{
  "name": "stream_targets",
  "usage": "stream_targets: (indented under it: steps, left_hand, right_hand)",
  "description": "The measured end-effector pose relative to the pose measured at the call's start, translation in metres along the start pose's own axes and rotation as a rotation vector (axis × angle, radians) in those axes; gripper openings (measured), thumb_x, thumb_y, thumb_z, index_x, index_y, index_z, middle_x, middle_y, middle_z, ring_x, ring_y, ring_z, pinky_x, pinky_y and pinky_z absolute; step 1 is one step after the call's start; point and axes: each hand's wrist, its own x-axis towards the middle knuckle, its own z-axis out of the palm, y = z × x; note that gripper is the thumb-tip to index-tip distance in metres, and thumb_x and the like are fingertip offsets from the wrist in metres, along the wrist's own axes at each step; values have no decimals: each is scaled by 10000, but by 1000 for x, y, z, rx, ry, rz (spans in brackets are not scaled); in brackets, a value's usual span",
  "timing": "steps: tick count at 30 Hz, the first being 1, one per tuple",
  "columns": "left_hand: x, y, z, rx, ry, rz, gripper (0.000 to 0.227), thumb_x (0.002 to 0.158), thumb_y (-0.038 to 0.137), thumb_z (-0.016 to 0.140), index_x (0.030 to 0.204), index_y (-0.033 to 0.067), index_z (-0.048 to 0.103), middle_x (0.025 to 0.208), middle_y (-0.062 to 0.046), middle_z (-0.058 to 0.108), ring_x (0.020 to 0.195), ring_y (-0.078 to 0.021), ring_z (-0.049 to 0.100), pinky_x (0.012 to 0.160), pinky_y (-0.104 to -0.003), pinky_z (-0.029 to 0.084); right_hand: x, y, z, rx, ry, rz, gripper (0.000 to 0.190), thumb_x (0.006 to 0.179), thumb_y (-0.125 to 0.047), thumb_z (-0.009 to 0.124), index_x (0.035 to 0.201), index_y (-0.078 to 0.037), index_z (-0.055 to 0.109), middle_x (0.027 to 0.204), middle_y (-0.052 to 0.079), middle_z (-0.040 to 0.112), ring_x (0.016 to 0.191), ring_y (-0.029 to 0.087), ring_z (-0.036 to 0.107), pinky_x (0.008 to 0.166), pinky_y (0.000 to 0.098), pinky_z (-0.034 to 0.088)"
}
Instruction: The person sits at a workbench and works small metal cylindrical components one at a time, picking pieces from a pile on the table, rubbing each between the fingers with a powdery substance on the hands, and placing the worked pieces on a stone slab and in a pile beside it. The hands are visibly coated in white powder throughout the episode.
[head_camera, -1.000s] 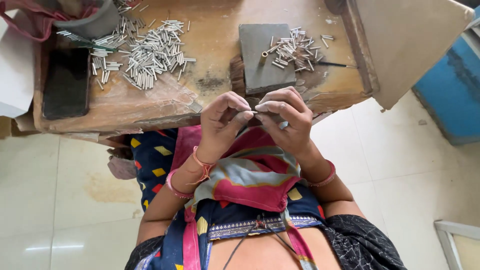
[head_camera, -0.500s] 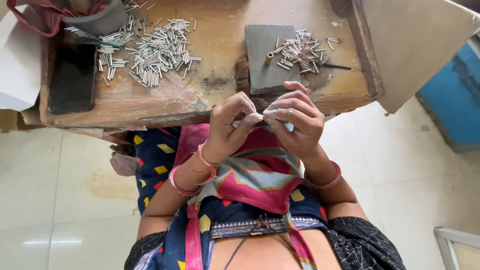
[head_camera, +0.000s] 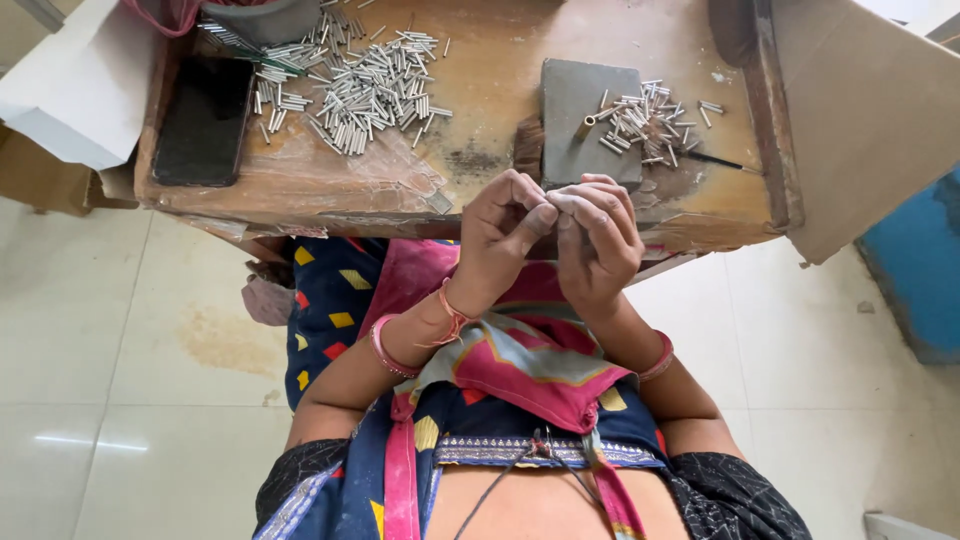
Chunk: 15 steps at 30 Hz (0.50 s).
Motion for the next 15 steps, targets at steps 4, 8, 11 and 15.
stream_targets:
  steps: [4,8,11,15]
  left_hand:
    - [11,11,-5,398,23,-110,117,1019,73,714,1067,19,621,1000,-47,611,895,-102,566,827,-243,488]
    - [40,52,-6,1404,-150,400,792,936,511,711,1454,-30,453,1501,-204,461,1373,-394,446,1185,-486,361]
    - [50,21,-26,1736,-260,263,1026,879,763,533,1510,-25,346,1593,-204,288,1474,-420,273,1183,-595,168]
    - [55,-19,-42,1795,-299,125,1007,903,791,394,1470,-41,395,1567,-228,333,1465,-406,291,1165,-578,159]
  right_hand:
    - [7,17,0,-87,-54,-87,96,944,40,700,1035,12,707,1069,122,715,1024,291,674,1039,462,526]
    - [18,71,-20,-418,-60,-147,101,957,-20,733,1052,-50,717,1126,112,703,1107,288,621,1023,458,506]
    - [28,81,-35,-496,-31,-67,164,988,-55,705,1147,-15,694,1212,144,668,1186,294,582,1047,459,485]
    - [25,75,-26,-433,-45,-15,177,1022,-62,708,1183,6,688,1226,154,653,1190,294,578,1037,444,494]
